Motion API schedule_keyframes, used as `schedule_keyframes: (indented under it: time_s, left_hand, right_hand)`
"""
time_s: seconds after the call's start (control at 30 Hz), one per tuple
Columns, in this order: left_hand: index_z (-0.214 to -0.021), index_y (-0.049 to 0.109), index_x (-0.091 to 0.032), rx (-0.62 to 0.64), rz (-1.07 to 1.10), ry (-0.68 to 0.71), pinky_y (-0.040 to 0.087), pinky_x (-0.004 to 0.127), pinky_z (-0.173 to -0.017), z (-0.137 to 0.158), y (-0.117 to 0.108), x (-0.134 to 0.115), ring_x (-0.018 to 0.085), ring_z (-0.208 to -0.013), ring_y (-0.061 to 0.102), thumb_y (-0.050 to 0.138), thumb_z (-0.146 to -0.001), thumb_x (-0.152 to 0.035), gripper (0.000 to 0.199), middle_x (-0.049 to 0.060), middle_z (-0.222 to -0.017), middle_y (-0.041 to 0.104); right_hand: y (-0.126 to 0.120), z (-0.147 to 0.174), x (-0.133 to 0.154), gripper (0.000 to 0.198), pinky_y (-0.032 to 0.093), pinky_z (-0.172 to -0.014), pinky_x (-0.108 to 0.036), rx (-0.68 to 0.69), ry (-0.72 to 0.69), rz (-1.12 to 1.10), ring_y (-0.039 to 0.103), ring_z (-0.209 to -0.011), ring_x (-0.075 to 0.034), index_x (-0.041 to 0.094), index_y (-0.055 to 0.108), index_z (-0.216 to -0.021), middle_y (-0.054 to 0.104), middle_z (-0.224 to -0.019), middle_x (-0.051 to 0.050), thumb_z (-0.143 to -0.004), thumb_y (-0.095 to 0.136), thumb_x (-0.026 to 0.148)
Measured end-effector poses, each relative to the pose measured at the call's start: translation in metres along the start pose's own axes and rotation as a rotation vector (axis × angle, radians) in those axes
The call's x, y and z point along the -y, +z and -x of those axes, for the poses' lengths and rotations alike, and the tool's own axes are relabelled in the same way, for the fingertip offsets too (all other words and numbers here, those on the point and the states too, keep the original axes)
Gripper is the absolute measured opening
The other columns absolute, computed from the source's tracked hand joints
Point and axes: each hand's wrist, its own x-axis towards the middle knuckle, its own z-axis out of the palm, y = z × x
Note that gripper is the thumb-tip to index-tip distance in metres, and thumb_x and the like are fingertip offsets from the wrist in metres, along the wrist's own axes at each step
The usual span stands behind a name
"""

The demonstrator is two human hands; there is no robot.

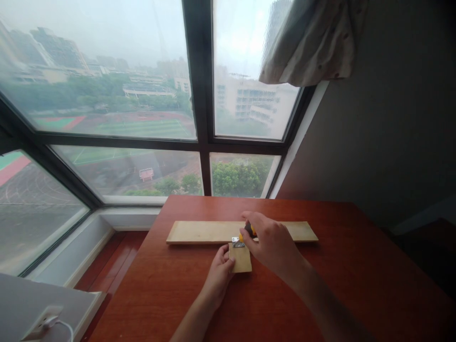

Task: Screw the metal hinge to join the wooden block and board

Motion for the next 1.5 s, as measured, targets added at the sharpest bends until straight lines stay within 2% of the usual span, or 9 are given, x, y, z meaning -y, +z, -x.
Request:
schedule_keyframes:
  time_s: [0.33, 0.53, 0.63, 0.73, 0.83, 1.03, 1.2, 1.4, 1.5]
  left_hand:
    - [-0.113, 0.053, -0.018, -0.010, -0.009, -0.014, 0.051, 0.028, -0.070, -0.0023, -0.0018, -0.0028, 0.022, -0.079, 0.069, 0.080, -0.064, -0.018, 0.055, 0.010, -0.102, 0.072]
    - [-0.110, 0.055, -0.018, 0.000, 0.004, -0.012, 0.050, 0.027, -0.070, -0.0004, 0.0003, -0.0040, 0.021, -0.079, 0.069, 0.081, -0.064, -0.022, 0.054, 0.010, -0.102, 0.072]
    - [-0.112, 0.054, -0.018, 0.006, 0.001, -0.006, 0.050, 0.026, -0.070, 0.0001, 0.0003, -0.0036, 0.020, -0.078, 0.069, 0.080, -0.065, -0.022, 0.054, 0.011, -0.103, 0.072]
    - [-0.113, 0.052, -0.018, 0.005, -0.009, -0.008, 0.051, 0.028, -0.071, 0.0005, -0.0003, -0.0032, 0.021, -0.081, 0.069, 0.080, -0.066, -0.021, 0.054, 0.011, -0.104, 0.071]
    - [-0.113, 0.052, -0.018, 0.003, -0.016, -0.013, 0.051, 0.029, -0.072, 0.0004, -0.0008, -0.0027, 0.024, -0.088, 0.069, 0.079, -0.066, -0.021, 0.055, 0.012, -0.108, 0.070]
    - [-0.113, 0.052, -0.017, -0.023, 0.006, -0.008, 0.051, 0.028, -0.070, -0.0032, -0.0026, 0.0009, 0.025, -0.087, 0.069, 0.080, -0.062, -0.019, 0.058, 0.012, -0.107, 0.071]
    - [-0.113, 0.056, -0.015, 0.018, 0.008, -0.017, 0.052, 0.028, -0.071, -0.0052, -0.0050, 0.0016, 0.024, -0.085, 0.069, 0.080, -0.063, -0.018, 0.056, 0.013, -0.104, 0.072]
    - [-0.112, 0.059, -0.014, 0.041, 0.017, -0.014, 0.052, 0.030, -0.077, -0.0034, -0.0044, -0.0002, 0.026, -0.094, 0.068, 0.080, -0.064, -0.019, 0.053, 0.014, -0.109, 0.071]
    - [-0.112, 0.060, -0.015, 0.047, 0.019, -0.016, 0.052, 0.031, -0.080, -0.0028, -0.0031, -0.0012, 0.027, -0.096, 0.068, 0.081, -0.064, -0.020, 0.053, 0.014, -0.109, 0.070]
  right_hand:
    - [0.0004, -0.0006, -0.0004, 0.038, 0.049, -0.084, -0.034, -0.014, -0.009, -0.044, 0.064, -0.094, -0.022, 0.022, 0.055, -0.123, 0.068, -0.107, -0.005, -0.085, 0.050, 0.020]
    - [-0.0035, 0.0028, 0.0007, 0.056, 0.046, -0.094, -0.035, 0.005, -0.132, -0.130, 0.057, -0.109, -0.022, 0.020, 0.047, -0.130, 0.062, -0.119, -0.007, -0.076, 0.051, 0.011]
    - [-0.0030, 0.0027, 0.0014, 0.049, 0.046, -0.093, -0.034, -0.003, -0.132, -0.139, 0.057, -0.109, -0.021, 0.021, 0.050, -0.128, 0.062, -0.119, -0.007, -0.080, 0.052, 0.015]
    - [-0.0009, 0.0010, 0.0004, 0.036, 0.049, -0.085, -0.034, -0.024, -0.050, -0.059, 0.062, -0.101, -0.022, 0.022, 0.054, -0.123, 0.065, -0.114, -0.006, -0.087, 0.054, 0.029]
    - [0.0009, -0.0004, -0.0017, 0.034, 0.049, -0.077, -0.032, -0.024, 0.020, 0.010, 0.065, -0.093, -0.022, 0.023, 0.056, -0.122, 0.068, -0.109, -0.006, -0.091, 0.051, 0.035]
    - [0.0002, 0.0015, -0.0011, 0.038, 0.048, -0.074, -0.030, -0.034, 0.013, 0.000, 0.065, -0.087, -0.020, 0.022, 0.054, -0.123, 0.068, -0.107, -0.004, -0.085, 0.050, 0.021]
    - [-0.0029, 0.0040, 0.0013, 0.045, 0.049, -0.080, -0.032, -0.039, -0.010, -0.016, 0.064, -0.093, -0.021, 0.023, 0.053, -0.126, 0.066, -0.110, -0.005, -0.080, 0.053, 0.018]
    - [-0.0015, 0.0012, -0.0013, 0.028, 0.049, -0.085, -0.034, -0.027, -0.031, -0.081, 0.063, -0.095, -0.021, 0.021, 0.058, -0.114, 0.067, -0.105, -0.006, -0.087, 0.055, 0.028]
    - [-0.0009, 0.0009, -0.0021, 0.031, 0.048, -0.088, -0.034, -0.031, -0.055, -0.111, 0.061, -0.099, -0.021, 0.020, 0.057, -0.116, 0.066, -0.108, -0.007, -0.086, 0.053, 0.020]
